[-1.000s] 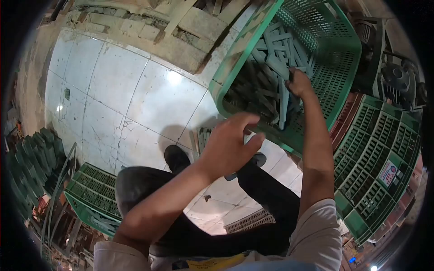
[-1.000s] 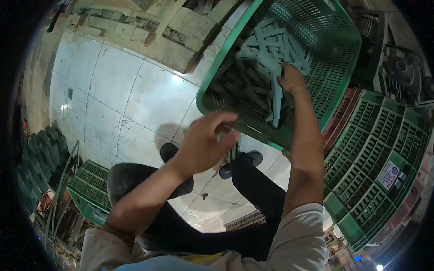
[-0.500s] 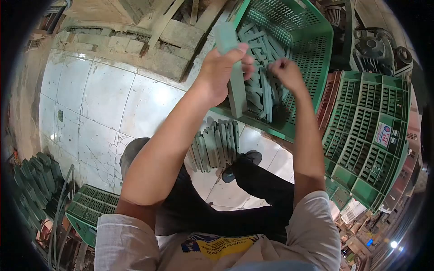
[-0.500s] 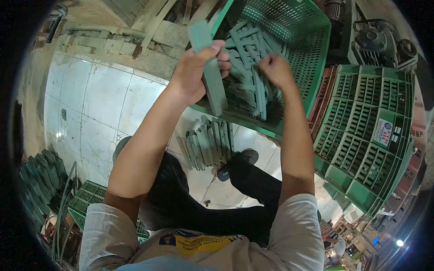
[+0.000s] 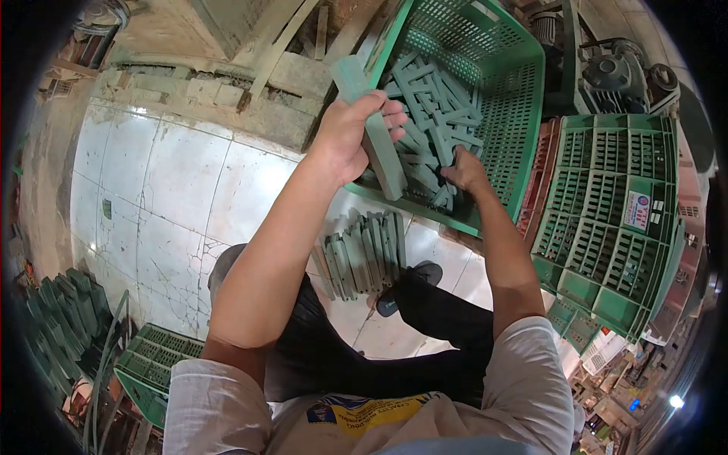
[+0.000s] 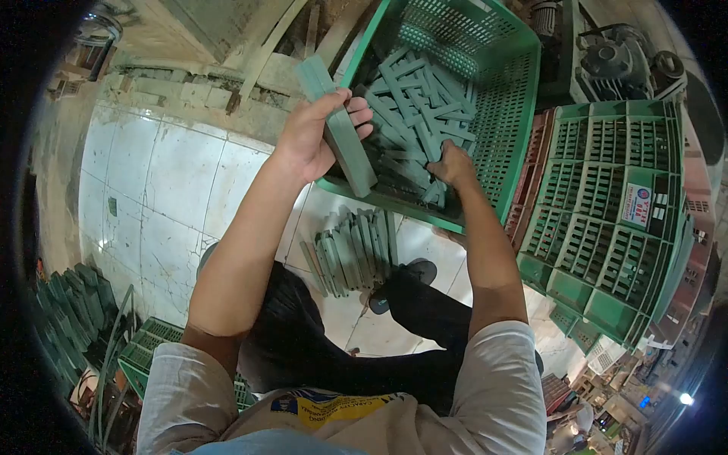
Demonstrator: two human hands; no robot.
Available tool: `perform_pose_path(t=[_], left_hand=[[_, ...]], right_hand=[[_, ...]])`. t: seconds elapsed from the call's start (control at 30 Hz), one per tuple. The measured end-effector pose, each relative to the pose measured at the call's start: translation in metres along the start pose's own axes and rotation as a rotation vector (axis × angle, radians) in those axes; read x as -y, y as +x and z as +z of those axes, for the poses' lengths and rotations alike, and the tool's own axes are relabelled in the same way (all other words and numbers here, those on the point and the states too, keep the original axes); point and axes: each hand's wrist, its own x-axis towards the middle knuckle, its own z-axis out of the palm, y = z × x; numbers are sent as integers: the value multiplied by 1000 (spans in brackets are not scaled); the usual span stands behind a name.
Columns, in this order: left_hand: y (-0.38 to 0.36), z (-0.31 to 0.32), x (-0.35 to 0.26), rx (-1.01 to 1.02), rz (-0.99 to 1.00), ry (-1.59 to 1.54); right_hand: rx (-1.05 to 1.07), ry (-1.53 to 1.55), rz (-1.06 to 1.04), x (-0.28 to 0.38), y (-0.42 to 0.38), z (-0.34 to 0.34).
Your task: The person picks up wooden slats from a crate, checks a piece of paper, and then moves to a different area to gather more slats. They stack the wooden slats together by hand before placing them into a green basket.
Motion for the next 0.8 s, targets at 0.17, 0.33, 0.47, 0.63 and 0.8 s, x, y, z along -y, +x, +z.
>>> perform_pose_path(t=[0.17, 0.33, 0.47, 0.63, 0.8], left_hand=[[0, 2, 5, -6, 78, 187], [-4, 14, 7, 55, 47, 172], [-2, 5, 1, 33, 9, 43], [-8, -11, -26, 26, 53, -79], [-13, -27, -38, 18, 68, -83]], right_hand=[[-207, 512, -292, 40, -21, -64], [58, 971, -604, 101, -58, -119], [-219, 510, -169, 44, 49, -44], [-259, 11, 100, -2, 53, 21], [-253, 73, -188, 52, 58, -1]])
